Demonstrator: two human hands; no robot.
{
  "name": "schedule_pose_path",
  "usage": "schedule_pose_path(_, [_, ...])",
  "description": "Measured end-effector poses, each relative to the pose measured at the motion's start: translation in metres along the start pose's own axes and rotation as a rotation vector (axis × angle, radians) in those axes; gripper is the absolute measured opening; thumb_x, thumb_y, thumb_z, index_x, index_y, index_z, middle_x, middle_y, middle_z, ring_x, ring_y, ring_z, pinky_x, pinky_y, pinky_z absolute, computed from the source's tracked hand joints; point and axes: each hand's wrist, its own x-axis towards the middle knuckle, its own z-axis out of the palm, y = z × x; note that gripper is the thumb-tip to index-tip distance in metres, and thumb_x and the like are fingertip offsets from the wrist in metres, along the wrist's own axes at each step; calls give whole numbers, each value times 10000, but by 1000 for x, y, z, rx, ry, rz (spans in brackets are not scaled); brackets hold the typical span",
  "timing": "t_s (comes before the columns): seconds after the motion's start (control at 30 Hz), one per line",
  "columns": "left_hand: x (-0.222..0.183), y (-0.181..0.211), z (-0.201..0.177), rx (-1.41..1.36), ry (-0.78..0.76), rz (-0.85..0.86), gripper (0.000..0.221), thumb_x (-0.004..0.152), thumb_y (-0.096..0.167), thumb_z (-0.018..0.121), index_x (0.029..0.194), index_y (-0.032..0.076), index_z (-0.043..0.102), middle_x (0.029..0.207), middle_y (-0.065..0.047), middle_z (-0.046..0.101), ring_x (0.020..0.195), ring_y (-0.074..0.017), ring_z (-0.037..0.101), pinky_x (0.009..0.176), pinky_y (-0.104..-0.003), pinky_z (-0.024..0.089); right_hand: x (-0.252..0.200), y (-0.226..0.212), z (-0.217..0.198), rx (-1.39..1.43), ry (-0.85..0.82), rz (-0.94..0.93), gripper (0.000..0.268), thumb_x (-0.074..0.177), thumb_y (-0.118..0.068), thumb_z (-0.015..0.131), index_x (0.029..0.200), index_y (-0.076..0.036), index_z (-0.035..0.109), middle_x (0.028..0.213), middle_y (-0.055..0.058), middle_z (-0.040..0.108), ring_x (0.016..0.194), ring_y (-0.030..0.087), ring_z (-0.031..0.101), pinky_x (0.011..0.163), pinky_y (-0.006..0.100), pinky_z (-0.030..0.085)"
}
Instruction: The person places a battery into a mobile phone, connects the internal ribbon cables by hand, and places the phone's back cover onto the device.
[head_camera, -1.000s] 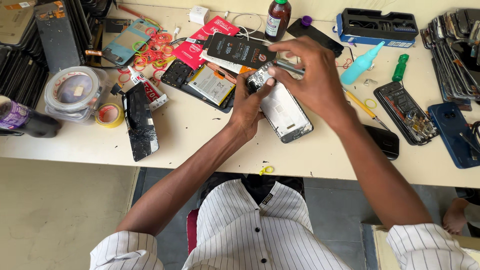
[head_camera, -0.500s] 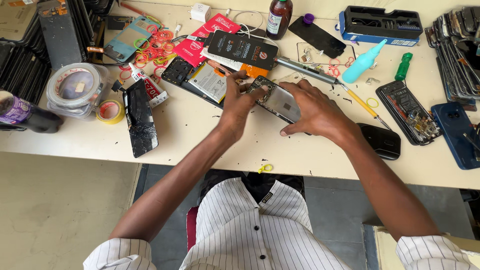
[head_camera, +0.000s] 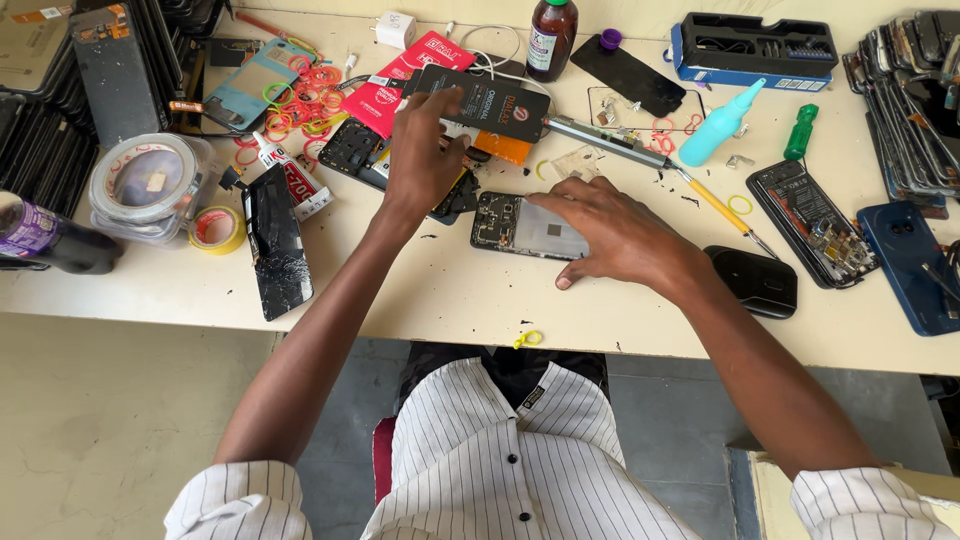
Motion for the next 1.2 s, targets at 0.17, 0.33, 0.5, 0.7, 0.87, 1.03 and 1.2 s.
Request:
schedule_pose_path(0.17, [59,-15,1,401,-167,332,840,652,-130,782,1433,31,518,1366,-175,617,1325,-379,503,1125,-477,404,1,-4,-6,-28,-29,5,1055,524,-256,951,1488,-287,526,1429,-11,543,1376,221,455,1166,406,406])
schedule_pose_path(0.33, [93,-13,-4,509,-523,340,1025,627,-116,820,1538,49,380,1433,-196,547,1363,-372,462,1135,-449,407,6,16,-5,158,175,-48,759,687,-248,901,1386,-170,615,1327,86,664,1174,263,642,1001,421,523])
schedule_pose_path(0.5, [101,-5,-7,570,-605,281,1114,575,-58,879,1553,114,375,1423,-119,550,1319,-364,502,1093,-442,446,25,49,1,402,322,-119,473,798,-159,852,1239,-69,708,1147,97,765,934,201,759,826,357,623])
schedule_pose_path(0.7, [104,3,-11,477,-468,598,1131,526,20,920,1521,48,383,1347,-145,565,1279,-365,544,1147,-478,407,43,72,11,664,422,-146,418,856,-98,840,1249,-39,711,1107,105,776,891,133,737,774,297,615])
schedule_pose_path(0.87, [79,46,-13,368,-357,558,1167,631,101,933,1606,96,292,1314,-155,569,1228,-391,552,1084,-480,437,48,80,17,940,594,-208,737,813,-68,882,1457,-47,524,1043,102,713,921,104,737,787,222,658])
schedule_pose_path(1.03, [57,77,-8,271,-183,646,1235,641,180,984,1615,135,226,1335,-118,605,1229,-360,589,1153,-466,437,42,97,26,994,936,-297,777,889,-76,975,1409,-71,398,997,45,558,867,106,590,744,215,550])
schedule_pose_path(1.2, [39,98,-4,96,-273,674,1336,642,161,984,1648,161,105,1378,-93,620,1289,-367,571,1177,-476,438,22,96,3,1347,691,-464,916,792,-107,958,1520,-106,401,1238,41,567,1157,137,614,1055,320,567])
